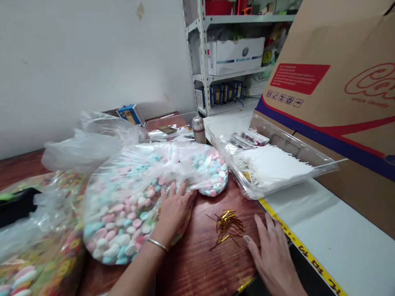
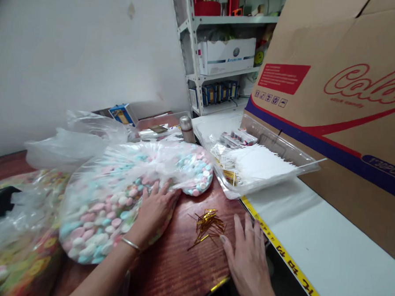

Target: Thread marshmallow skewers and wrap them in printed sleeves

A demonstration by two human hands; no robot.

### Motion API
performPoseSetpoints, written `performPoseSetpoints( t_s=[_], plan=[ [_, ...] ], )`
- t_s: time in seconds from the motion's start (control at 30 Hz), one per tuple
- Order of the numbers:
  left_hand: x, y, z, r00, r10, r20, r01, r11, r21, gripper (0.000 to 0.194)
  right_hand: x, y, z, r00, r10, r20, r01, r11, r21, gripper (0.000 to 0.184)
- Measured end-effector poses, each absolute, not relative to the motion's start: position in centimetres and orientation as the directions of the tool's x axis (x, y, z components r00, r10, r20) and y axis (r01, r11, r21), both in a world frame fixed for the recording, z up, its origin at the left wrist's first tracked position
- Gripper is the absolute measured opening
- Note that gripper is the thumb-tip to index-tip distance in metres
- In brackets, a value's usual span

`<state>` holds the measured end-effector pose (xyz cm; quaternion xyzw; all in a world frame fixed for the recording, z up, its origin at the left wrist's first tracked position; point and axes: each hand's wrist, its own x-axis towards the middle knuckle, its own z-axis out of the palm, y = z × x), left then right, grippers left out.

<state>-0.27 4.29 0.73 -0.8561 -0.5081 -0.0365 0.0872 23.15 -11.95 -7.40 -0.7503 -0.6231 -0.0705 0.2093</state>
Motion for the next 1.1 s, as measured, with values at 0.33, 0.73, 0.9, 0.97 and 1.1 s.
performPoseSetpoints(
  t_s=[0.33,0.73,0.9,0.97,1.1],
  plan=[
    [-1.2,2.3,1.8,0.621,0.780,0.070,0.783,-0.618,-0.063,0.039,19.0,-10.3,-5.5,-0.078,0.959,0.271,0.896,0.187,-0.402,0.057],
    [-4.4,-13.4,1.1,0.708,0.677,0.201,0.597,-0.725,0.342,0.017,19.4,-13.9,-3.9,-0.462,0.871,0.166,0.817,0.490,-0.304,0.057],
    [-5.7,-16.8,0.7,0.624,0.720,0.303,0.611,-0.691,0.385,0.014,17.5,-12.9,-5.6,-0.403,0.870,0.285,0.856,0.468,-0.220,0.043],
    [-8.1,-17.3,0.8,0.503,0.788,0.356,0.714,-0.611,0.343,0.024,16.5,-12.1,-5.6,-0.314,0.872,0.376,0.868,0.424,-0.258,0.037],
    [-13.9,-18.1,0.1,0.163,0.893,0.420,0.939,-0.270,0.211,0.037,12.1,-11.3,-4.0,-0.308,0.878,0.366,0.676,0.473,-0.566,0.030]
  ],
)
